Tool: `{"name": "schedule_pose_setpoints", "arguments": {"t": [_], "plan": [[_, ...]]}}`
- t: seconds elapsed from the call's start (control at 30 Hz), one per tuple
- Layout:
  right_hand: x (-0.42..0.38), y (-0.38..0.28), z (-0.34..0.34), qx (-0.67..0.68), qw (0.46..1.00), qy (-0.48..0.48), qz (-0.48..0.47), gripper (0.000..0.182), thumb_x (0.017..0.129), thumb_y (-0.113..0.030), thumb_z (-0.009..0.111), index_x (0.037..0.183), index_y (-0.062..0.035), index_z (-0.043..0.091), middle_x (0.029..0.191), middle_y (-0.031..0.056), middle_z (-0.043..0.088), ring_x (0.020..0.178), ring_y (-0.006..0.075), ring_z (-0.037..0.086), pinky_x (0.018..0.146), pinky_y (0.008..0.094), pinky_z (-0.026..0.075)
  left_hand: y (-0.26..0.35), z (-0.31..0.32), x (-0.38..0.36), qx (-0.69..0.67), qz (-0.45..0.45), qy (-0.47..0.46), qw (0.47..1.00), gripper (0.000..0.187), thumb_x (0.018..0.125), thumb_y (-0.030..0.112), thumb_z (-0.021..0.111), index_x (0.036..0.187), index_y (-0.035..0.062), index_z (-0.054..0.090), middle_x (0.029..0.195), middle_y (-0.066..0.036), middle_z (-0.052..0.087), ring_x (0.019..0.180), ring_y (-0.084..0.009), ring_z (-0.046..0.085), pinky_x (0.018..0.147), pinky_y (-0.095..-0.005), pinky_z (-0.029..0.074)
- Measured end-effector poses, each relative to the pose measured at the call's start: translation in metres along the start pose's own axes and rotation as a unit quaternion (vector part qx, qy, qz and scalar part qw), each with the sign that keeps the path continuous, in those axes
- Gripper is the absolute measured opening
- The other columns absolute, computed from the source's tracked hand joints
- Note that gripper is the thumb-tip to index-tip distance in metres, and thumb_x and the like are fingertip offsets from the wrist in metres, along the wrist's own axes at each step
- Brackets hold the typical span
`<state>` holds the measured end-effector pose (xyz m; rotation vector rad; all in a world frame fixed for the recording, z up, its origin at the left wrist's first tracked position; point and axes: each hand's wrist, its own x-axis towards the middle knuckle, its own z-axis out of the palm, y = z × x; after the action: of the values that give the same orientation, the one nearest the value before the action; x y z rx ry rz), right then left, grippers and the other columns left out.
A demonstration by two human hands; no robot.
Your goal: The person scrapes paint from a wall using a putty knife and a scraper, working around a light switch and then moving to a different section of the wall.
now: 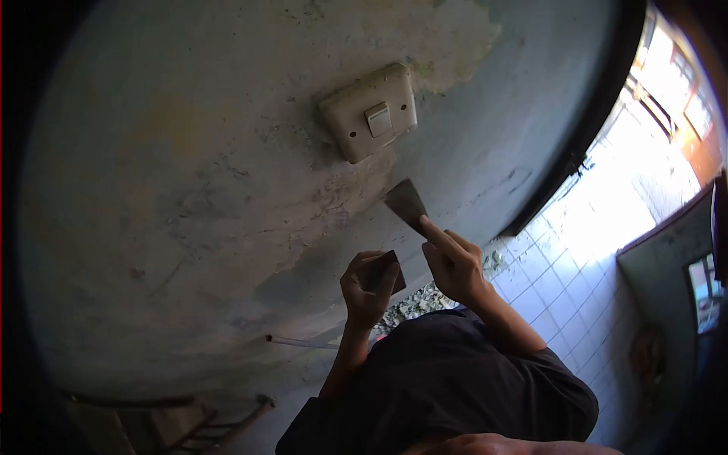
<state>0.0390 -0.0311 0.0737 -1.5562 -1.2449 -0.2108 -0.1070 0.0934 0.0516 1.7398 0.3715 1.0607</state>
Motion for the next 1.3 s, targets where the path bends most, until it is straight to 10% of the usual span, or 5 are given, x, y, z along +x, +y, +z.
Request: {"name": "schedule_pose_setpoints", "arguments": {"t": [0.07, 0.47, 0.9, 1.13, 1.3], "plan": [[0.011, 0.001, -0.01, 0.033, 0.997, 0.047, 0.047, 0.054, 0.092, -0.004, 0.07, 0.144, -0.0013, 0.055, 0.062, 0.0056, 0.051, 0.049, 0.0182, 0.054, 0.05, 0.0326, 0.044, -0.011, 0.008, -0.011, -0.03, -0.156, 0.028, 0.987, 0.022, 0.089, 0.009, 0.079, 0.106, -0.0009, 0.071, 0.096, -0.009, 0.074, 0.09, -0.015, 0.07, 0.081, -0.0297, 0.054], [0.0, 0.066, -0.069, 0.083, 0.974, -0.182, 0.108, 0.011, 0.093, -0.006, 0.067, 0.101, 0.0002, 0.067, 0.074, 0.016, 0.069, 0.057, 0.0259, 0.067, 0.056, 0.0342, 0.051, -0.036, 0.088, -0.035, 0.027, -0.267, 0.092, 0.959, 0.038, 0.093, 0.026, 0.077, 0.113, -0.0034, 0.067, 0.102, -0.013, 0.075, 0.096, -0.0172, 0.071, 0.086, -0.0327, 0.055], [0.02, 0.065, -0.038, 0.174, 0.935, -0.309, -0.014, 0.019, 0.089, -0.001, 0.074, 0.107, 0.0027, 0.071, 0.089, 0.017, 0.069, 0.072, 0.0267, 0.072, 0.06, 0.0362, 0.056, -0.027, 0.084, -0.069, 0.048, -0.248, 0.222, 0.942, 0.027, 0.098, 0.021, 0.072, 0.111, -0.0008, 0.064, 0.095, -0.009, 0.071, 0.088, -0.0131, 0.067, 0.08, -0.0291, 0.052], [0.036, 0.032, -0.029, 0.208, 0.933, -0.285, -0.076, 0.024, 0.083, -0.002, 0.082, 0.104, 0.003, 0.071, 0.093, 0.0156, 0.071, 0.074, 0.0218, 0.073, 0.059, 0.0297, 0.057, -0.01, 0.053, -0.079, -0.022, -0.222, 0.265, 0.938, 0.047, 0.097, 0.012, 0.073, 0.134, 0.0005, 0.048, 0.094, -0.005, 0.067, 0.087, -0.0101, 0.064, 0.078, -0.0243, 0.05], [0.034, 0.0, -0.025, 0.231, 0.94, -0.246, 0.053, 0.028, 0.079, -0.006, 0.088, 0.096, -0.0008, 0.066, 0.088, 0.0092, 0.076, 0.075, 0.0142, 0.072, 0.06, 0.0269, 0.055, -0.014, 0.041, -0.082, -0.1, -0.185, 0.279, 0.937, 0.04, 0.099, 0.005, 0.068, 0.134, 0.0017, 0.049, 0.1, -0.005, 0.068, 0.091, -0.0071, 0.061, 0.079, -0.0216, 0.047]]}}
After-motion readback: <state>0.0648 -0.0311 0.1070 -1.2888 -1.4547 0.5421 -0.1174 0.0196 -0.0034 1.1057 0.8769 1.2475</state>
